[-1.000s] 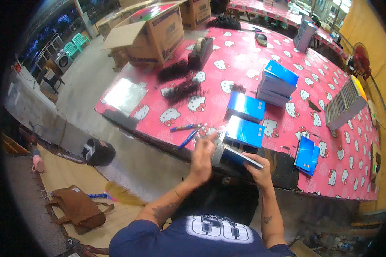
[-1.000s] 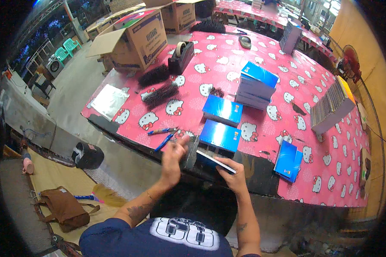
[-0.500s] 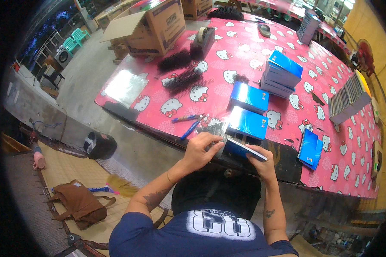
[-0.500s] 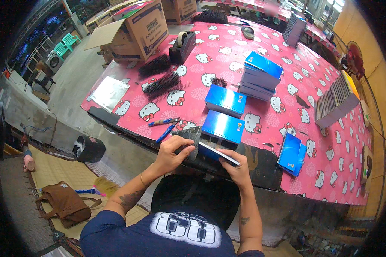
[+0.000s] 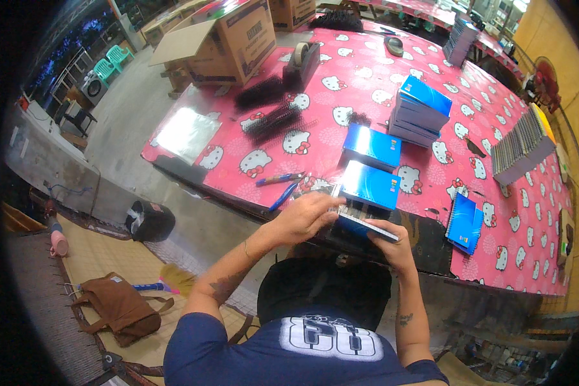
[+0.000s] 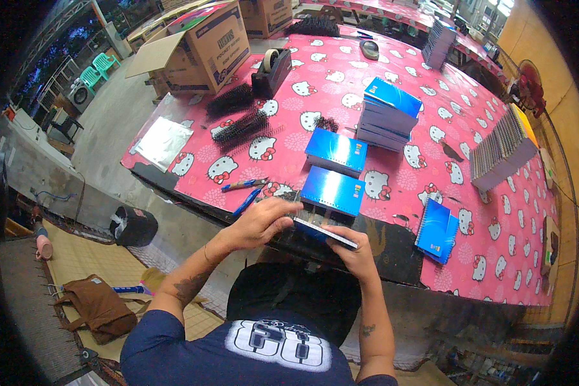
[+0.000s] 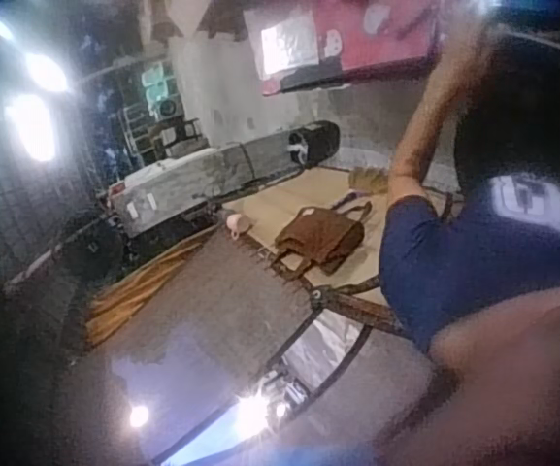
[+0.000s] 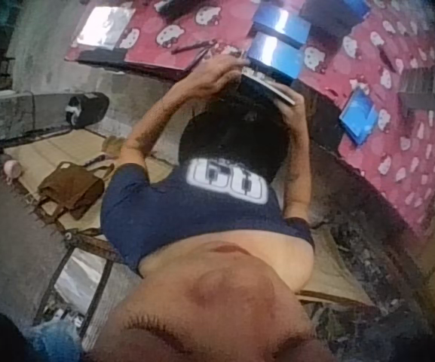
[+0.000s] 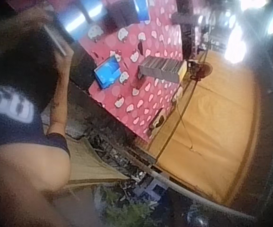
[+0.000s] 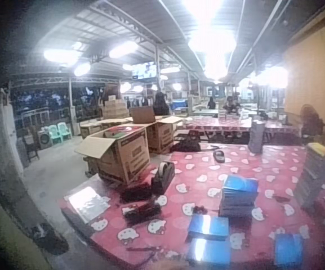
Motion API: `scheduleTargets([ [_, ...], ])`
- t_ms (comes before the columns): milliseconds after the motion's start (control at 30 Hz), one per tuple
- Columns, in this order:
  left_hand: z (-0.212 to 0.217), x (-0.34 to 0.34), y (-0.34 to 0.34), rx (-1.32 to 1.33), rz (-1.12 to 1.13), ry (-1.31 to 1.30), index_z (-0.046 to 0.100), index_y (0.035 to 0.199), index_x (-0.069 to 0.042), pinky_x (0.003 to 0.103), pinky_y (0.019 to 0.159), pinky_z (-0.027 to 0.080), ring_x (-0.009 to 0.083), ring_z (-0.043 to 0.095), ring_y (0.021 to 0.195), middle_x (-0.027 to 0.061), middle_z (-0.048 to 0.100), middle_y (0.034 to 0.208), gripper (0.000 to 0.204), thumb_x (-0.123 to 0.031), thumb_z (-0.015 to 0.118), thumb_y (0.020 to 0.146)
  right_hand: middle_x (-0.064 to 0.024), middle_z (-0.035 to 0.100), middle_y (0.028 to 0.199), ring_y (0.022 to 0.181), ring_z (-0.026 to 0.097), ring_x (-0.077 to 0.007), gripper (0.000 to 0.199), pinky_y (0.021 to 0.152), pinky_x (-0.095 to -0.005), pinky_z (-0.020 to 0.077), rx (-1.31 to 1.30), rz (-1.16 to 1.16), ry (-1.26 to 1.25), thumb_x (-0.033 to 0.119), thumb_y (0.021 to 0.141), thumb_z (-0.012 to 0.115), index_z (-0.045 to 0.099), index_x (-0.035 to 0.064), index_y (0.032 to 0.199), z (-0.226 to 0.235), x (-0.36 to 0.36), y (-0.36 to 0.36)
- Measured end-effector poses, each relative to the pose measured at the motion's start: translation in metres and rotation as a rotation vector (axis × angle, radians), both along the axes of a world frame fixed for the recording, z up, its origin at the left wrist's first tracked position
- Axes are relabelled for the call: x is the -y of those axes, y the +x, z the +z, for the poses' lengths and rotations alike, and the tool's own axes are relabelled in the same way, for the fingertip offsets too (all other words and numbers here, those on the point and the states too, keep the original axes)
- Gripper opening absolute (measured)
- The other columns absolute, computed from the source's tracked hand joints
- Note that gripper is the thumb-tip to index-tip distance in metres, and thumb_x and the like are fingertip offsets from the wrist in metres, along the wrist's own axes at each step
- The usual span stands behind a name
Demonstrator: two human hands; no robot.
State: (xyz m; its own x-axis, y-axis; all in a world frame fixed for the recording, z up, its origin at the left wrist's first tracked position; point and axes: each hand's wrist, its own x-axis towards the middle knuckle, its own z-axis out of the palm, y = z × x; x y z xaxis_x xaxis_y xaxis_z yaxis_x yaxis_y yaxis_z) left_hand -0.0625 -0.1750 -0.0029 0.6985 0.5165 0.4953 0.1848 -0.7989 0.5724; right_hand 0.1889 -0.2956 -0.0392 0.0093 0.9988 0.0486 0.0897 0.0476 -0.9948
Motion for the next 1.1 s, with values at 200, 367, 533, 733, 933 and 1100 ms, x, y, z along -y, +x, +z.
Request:
scheduleTargets([
  [200, 0.019, -0.001, 0.007, -0.141, -0.080, -0.042, 0.066, 0.118, -0.008, 0.041, 0.076, 0.053, 0.0339, 0.066, 0.090, 0.0127, 0.067, 0.100, 0.027, -0.022, 0.067, 0.095, -0.0043, 0.074, 0.105, 0.097, 0.063, -0.0089, 0.029, 0.089, -0.0256, 0.0493, -0.030, -0.001, 0.014, -0.004, 0.089, 0.067, 0.071, -0.0008, 0.118, 0.000, 0.000, 0.000],
  [367, 0.014, -0.010, 0.010, -0.230, -0.057, -0.069, 0.069, 0.105, -0.010, 0.040, 0.070, 0.052, 0.0317, 0.067, 0.085, 0.0123, 0.062, 0.082, 0.020, -0.027, 0.066, 0.095, -0.0039, 0.074, 0.104, 0.096, 0.062, -0.0084, 0.029, 0.088, -0.0254, 0.0493, 0.000, -0.007, -0.012, -0.003, 0.089, 0.068, 0.071, -0.0003, 0.118, 0.004, 0.000, 0.000],
  [533, 0.016, -0.016, 0.013, -0.333, -0.104, 0.123, 0.067, 0.105, -0.011, 0.040, 0.068, 0.052, 0.0317, 0.066, 0.081, 0.0102, 0.060, 0.087, 0.022, -0.030, 0.066, 0.095, -0.0029, 0.073, 0.100, 0.093, 0.061, -0.0078, 0.029, 0.086, -0.0247, 0.0493, -0.003, -0.025, 0.006, 0.000, 0.089, 0.070, 0.071, -0.0001, 0.118, 0.004, 0.002, -0.002],
  [733, -0.018, 0.020, 0.029, -0.278, 0.366, 0.556, 0.043, 0.146, -0.005, 0.053, 0.108, 0.035, 0.0383, 0.045, 0.134, 0.0217, 0.045, 0.145, 0.069, -0.054, 0.051, 0.099, -0.0039, 0.074, 0.100, 0.091, 0.062, -0.0080, 0.029, 0.084, -0.0253, 0.0502, -0.002, -0.051, 0.050, 0.000, 0.090, 0.070, 0.071, 0.0011, 0.118, -0.007, 0.001, -0.004],
  [933, -0.043, 0.047, 0.026, -0.199, 0.322, 0.412, 0.049, 0.140, -0.003, 0.056, 0.116, 0.022, 0.0318, 0.051, 0.128, 0.0160, 0.054, 0.136, 0.053, -0.037, 0.056, 0.099, -0.0064, 0.075, 0.099, 0.090, 0.063, -0.0081, 0.030, 0.083, -0.0258, 0.0506, 0.046, -0.040, 0.103, -0.001, 0.088, 0.069, 0.071, 0.0015, 0.118, -0.010, 0.002, -0.003],
  [1100, -0.010, 0.002, 0.013, -0.130, -0.022, 0.229, 0.065, 0.114, -0.010, 0.044, 0.096, 0.046, 0.0260, 0.065, 0.098, 0.0069, 0.068, 0.099, 0.031, -0.016, 0.075, 0.086, -0.0068, 0.075, 0.100, 0.091, 0.064, -0.0087, 0.031, 0.083, -0.0264, 0.0509, 0.069, -0.046, 0.122, -0.002, 0.088, 0.069, 0.072, 0.0028, 0.118, -0.005, -0.001, -0.004],
])
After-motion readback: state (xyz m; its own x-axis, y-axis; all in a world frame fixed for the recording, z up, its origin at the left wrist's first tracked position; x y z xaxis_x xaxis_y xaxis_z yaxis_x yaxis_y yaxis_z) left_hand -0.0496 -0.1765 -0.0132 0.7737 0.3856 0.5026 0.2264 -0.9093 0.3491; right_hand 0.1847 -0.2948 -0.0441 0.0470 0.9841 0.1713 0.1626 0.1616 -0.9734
